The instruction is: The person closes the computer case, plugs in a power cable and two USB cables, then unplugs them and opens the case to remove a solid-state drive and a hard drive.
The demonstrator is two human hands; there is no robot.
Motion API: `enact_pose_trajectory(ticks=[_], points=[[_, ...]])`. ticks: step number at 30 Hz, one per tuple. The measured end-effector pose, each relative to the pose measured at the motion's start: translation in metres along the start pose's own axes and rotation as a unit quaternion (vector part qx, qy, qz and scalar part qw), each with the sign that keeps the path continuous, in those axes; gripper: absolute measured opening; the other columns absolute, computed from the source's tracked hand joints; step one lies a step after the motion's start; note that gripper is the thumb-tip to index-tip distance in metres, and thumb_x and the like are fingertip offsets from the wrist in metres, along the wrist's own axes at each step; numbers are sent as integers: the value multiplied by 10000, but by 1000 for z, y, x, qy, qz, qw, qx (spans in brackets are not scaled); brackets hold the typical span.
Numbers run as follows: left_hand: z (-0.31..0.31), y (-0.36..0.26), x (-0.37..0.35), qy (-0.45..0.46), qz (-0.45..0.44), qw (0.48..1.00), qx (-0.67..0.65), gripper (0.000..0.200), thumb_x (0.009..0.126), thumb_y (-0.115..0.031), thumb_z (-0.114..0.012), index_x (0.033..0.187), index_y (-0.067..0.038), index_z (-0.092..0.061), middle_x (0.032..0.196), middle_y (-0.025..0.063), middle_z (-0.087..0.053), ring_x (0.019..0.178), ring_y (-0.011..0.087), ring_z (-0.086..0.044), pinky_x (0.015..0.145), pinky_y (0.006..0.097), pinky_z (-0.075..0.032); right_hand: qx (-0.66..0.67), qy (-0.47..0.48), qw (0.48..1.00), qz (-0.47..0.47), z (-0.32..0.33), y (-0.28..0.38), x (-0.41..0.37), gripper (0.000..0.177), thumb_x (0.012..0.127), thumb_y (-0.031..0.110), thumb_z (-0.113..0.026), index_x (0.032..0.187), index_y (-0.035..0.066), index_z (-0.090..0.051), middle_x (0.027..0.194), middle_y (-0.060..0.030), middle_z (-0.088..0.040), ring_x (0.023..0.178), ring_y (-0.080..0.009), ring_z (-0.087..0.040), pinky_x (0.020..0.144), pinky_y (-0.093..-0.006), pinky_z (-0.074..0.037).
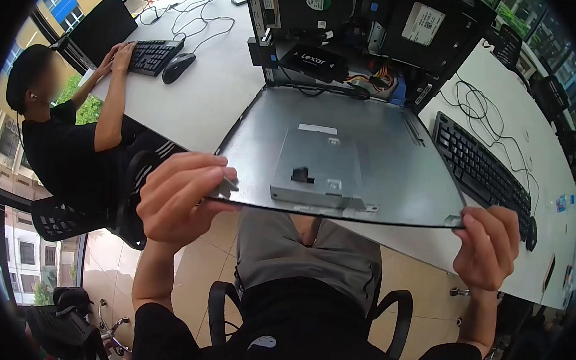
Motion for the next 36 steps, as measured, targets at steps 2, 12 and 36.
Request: enact_pose_trajectory(ticks=[2, 12, 36], points=[[-7, 15, 9, -50, -9, 999, -12, 483, 747, -141, -931, 1133, 74, -736, 943, 196, -786, 855, 301, -781, 804, 376, -629, 26, -41, 999, 15, -5, -15, 16, 269, 822, 15, -834, 1049, -51, -707, 899, -167, -729, 752, -321, -644, 634, -395, -522], [-33, 76, 75, -187, 103, 956, -201, 263, 1038, -137, -711, 1210, 52, -651, 981, 64, -707, 837, 83, -607, 739, 210, -475, 132, -161, 972, -112, -23, -68, 75, 109, 951, -102, -709, 1056, -97, -738, 985, -137, -734, 881, -176, -678, 799, -293, -561], [-64, 112, 122, -232, 124, 946, -187, 244, 1075, -253, -672, 1100, -33, -568, 768, -80, -461, 666, -2, -348, 566, 212, -235, 329, -213, 889, -236, -56, -119, 114, 76, 982, -10, -719, 1022, -53, -766, 929, -24, -727, 799, -61, -599, 649, -200, -432]])
Point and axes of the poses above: each hand's wrist, its own x-axis towards the middle knuckle, its own z-axis out of the back of the hand, y = z × x, the point moved 1 cm from there along x, towards the middle knuckle
